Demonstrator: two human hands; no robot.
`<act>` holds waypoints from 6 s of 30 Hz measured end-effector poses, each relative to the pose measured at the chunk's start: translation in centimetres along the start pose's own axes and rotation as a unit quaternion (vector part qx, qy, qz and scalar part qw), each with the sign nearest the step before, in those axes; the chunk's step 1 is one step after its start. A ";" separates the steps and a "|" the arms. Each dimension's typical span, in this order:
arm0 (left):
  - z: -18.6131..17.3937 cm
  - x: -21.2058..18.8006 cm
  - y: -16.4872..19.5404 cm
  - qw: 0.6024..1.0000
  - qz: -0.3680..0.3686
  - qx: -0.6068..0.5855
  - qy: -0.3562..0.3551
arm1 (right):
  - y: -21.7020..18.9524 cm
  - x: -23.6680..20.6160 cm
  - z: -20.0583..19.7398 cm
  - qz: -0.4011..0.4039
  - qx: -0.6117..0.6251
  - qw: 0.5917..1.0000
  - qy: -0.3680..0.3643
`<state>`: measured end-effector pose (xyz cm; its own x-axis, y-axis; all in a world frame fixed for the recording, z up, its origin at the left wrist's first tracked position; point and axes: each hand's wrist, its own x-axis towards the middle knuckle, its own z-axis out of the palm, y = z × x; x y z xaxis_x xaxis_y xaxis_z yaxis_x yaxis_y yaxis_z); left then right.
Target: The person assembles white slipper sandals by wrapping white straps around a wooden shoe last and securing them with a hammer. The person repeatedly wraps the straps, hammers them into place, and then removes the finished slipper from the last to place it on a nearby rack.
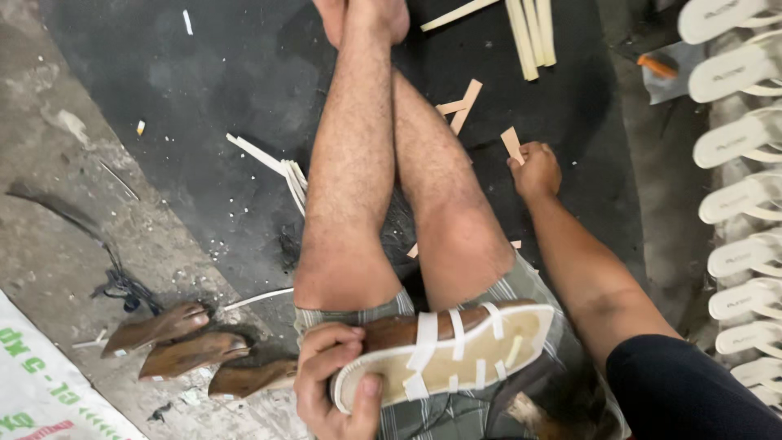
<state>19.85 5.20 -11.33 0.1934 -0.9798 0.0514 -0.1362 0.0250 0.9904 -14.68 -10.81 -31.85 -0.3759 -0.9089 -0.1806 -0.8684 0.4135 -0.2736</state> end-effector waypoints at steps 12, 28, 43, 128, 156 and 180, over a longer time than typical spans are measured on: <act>0.1 0.9 2.0 0.997 -0.002 0.072 -0.023 | 2.9 -2.1 -1.2 -0.049 0.072 0.990 -0.111; 0.9 -1.3 3.8 0.999 -0.031 0.022 -0.017 | -10.8 -22.6 -23.0 -0.298 0.325 0.883 -0.162; 1.4 -1.1 4.2 0.996 -0.055 0.071 0.002 | -9.6 -24.3 -23.8 -0.317 0.190 0.923 -0.110; 5.8 -4.9 14.7 0.891 -0.130 -0.348 -0.262 | -5.8 -34.7 -28.6 -0.264 0.358 0.896 0.008; 0.5 -2.1 14.7 0.692 -0.189 -0.619 -0.321 | -3.9 -35.8 -30.0 -0.212 0.290 0.888 -0.288; 14.4 -7.6 3.3 0.961 -0.100 0.003 -0.258 | 10.5 -22.3 -67.7 -0.229 0.544 0.623 0.513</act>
<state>3.90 9.87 -10.33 -0.2911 -0.9330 -0.2116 -0.1520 -0.1732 0.9731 -37.34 10.10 33.25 -0.6634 -0.2700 0.6979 -0.4370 -0.6173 -0.6542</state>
